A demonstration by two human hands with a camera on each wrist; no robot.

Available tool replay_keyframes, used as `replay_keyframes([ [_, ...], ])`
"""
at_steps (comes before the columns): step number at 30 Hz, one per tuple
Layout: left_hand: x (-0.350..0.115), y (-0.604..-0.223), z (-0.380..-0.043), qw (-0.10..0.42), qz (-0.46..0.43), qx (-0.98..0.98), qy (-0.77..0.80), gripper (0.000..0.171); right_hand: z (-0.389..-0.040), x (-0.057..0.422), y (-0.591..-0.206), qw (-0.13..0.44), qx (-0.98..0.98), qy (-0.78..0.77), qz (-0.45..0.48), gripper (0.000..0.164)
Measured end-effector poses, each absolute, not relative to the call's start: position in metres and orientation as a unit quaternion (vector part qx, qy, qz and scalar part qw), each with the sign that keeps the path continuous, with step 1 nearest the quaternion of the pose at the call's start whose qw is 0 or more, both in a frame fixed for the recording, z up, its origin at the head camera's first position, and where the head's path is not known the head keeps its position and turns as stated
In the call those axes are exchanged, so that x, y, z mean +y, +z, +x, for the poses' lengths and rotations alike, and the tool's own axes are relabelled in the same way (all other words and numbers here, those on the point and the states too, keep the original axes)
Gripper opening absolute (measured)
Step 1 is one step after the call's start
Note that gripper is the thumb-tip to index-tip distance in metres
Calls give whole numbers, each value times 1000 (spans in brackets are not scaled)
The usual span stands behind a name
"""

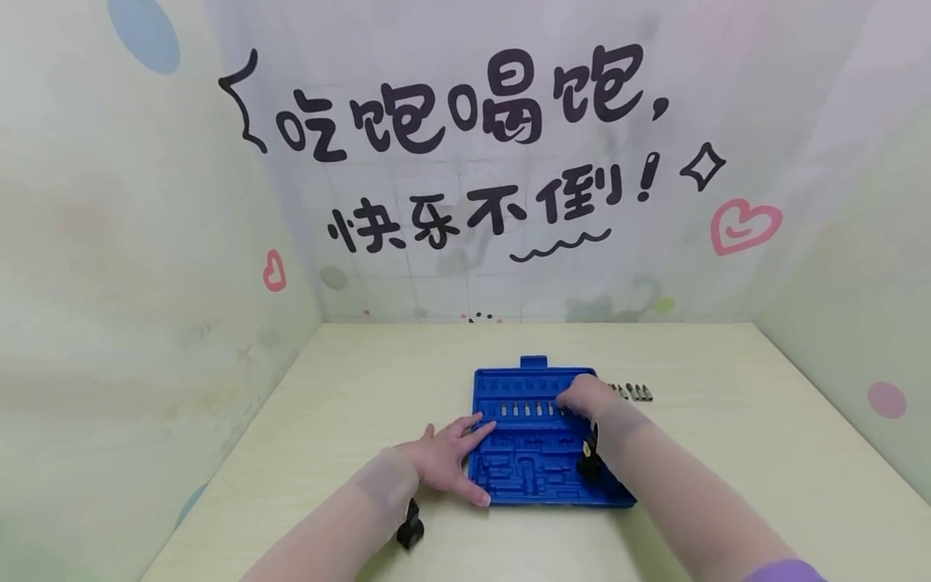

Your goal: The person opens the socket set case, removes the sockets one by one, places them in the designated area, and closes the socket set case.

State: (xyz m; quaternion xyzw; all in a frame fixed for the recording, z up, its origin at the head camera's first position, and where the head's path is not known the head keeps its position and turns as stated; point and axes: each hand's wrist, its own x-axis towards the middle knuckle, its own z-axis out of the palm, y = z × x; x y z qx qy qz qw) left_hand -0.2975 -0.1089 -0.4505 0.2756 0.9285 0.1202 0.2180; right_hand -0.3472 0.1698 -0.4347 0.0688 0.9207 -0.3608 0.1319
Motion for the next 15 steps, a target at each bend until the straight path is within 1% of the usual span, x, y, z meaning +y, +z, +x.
replay_keyframes([
  [7,-110,-449,-298,221,277,927,122,111,-354,170,-436,154,907,-384,81,35],
  [12,-110,-449,-298,219,281,927,120,111,-355,170,-437,158,905,-387,81,35],
  [15,-110,-449,-298,221,282,926,119,111,-353,170,-437,159,909,-379,78,26],
])
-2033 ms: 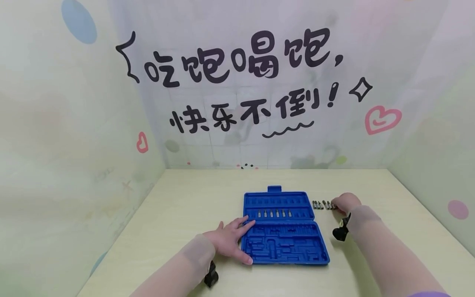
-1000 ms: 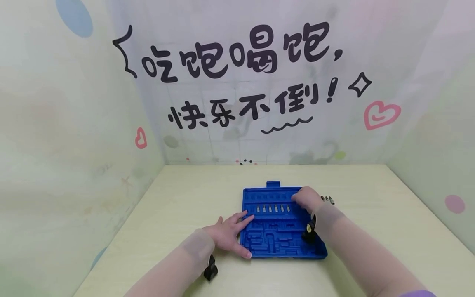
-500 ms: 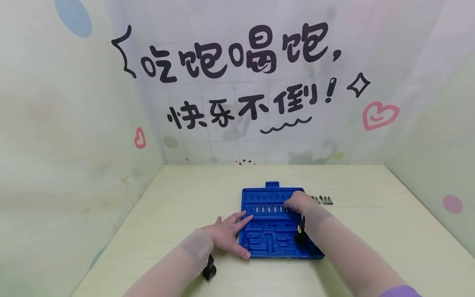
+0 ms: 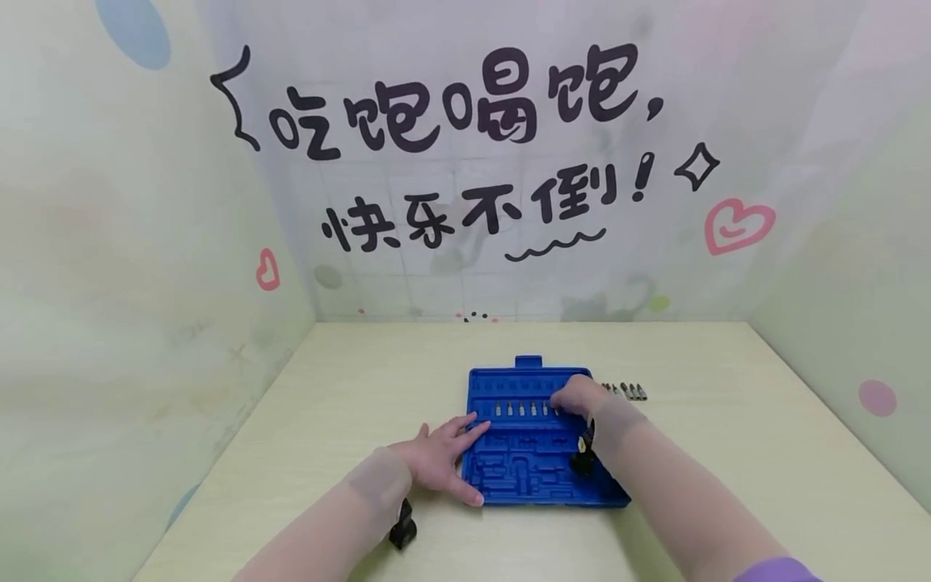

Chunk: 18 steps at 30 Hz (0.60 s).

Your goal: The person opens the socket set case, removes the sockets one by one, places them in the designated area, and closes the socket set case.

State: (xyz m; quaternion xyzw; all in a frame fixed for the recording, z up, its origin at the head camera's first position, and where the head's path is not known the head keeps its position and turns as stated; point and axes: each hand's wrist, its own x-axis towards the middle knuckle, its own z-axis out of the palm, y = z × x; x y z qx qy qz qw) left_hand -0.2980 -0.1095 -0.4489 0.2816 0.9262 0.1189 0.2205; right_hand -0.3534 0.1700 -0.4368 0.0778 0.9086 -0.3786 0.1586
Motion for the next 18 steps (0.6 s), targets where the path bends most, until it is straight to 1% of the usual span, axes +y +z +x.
replay_keyframes([
  [2,-109,-448,-298,222,282,926,120,111,-353,170,-437,158,912,-372,75,20],
  [3,-109,-448,-297,223,282,925,122,111,-352,170,-437,157,914,-368,73,20],
  [5,-109,-446,-296,224,282,925,124,110,-352,169,-438,155,915,-366,70,24],
  [10,-109,-443,-295,229,282,923,126,110,-349,169,-437,142,917,-367,63,42],
  [11,-109,-443,-296,230,281,923,125,110,-348,168,-436,140,917,-369,60,44],
  [13,-109,-444,-296,229,280,924,123,110,-345,168,-435,134,919,-366,56,42],
  [16,-108,-444,-297,228,279,925,120,110,-345,168,-436,129,916,-376,52,23],
  [17,-108,-444,-297,229,280,925,120,110,-345,169,-437,126,914,-382,50,24],
  [18,-108,-445,-297,229,280,925,119,110,-345,171,-438,121,912,-389,47,30],
])
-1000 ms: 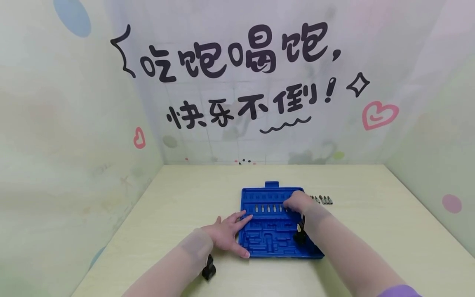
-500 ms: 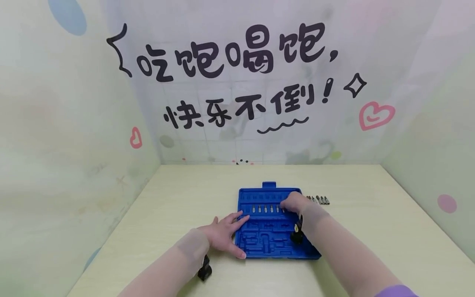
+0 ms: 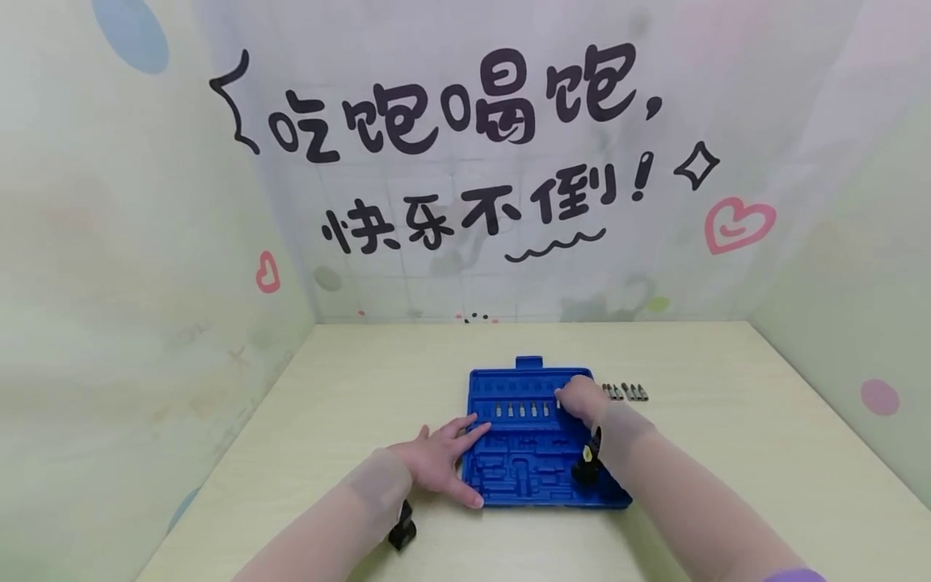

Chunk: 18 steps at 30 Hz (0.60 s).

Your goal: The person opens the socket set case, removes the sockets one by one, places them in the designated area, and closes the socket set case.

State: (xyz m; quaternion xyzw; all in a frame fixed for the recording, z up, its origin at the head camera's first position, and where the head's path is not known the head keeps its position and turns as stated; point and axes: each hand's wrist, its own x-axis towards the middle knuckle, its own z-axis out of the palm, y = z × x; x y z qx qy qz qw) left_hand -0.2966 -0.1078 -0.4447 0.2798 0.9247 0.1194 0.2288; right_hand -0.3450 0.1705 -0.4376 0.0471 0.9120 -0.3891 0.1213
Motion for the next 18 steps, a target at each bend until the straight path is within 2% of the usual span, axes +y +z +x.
replay_keyframes([
  [3,-108,-445,-297,230,279,924,122,111,-346,176,-436,109,899,-421,39,43],
  [5,-108,-445,-297,230,278,924,123,111,-345,181,-434,98,893,-438,31,45],
  [12,-108,-447,-298,224,280,926,119,110,-341,208,-420,69,868,-490,38,29],
  [18,-109,-449,-298,226,279,926,119,110,-340,246,-409,59,852,-517,51,25],
])
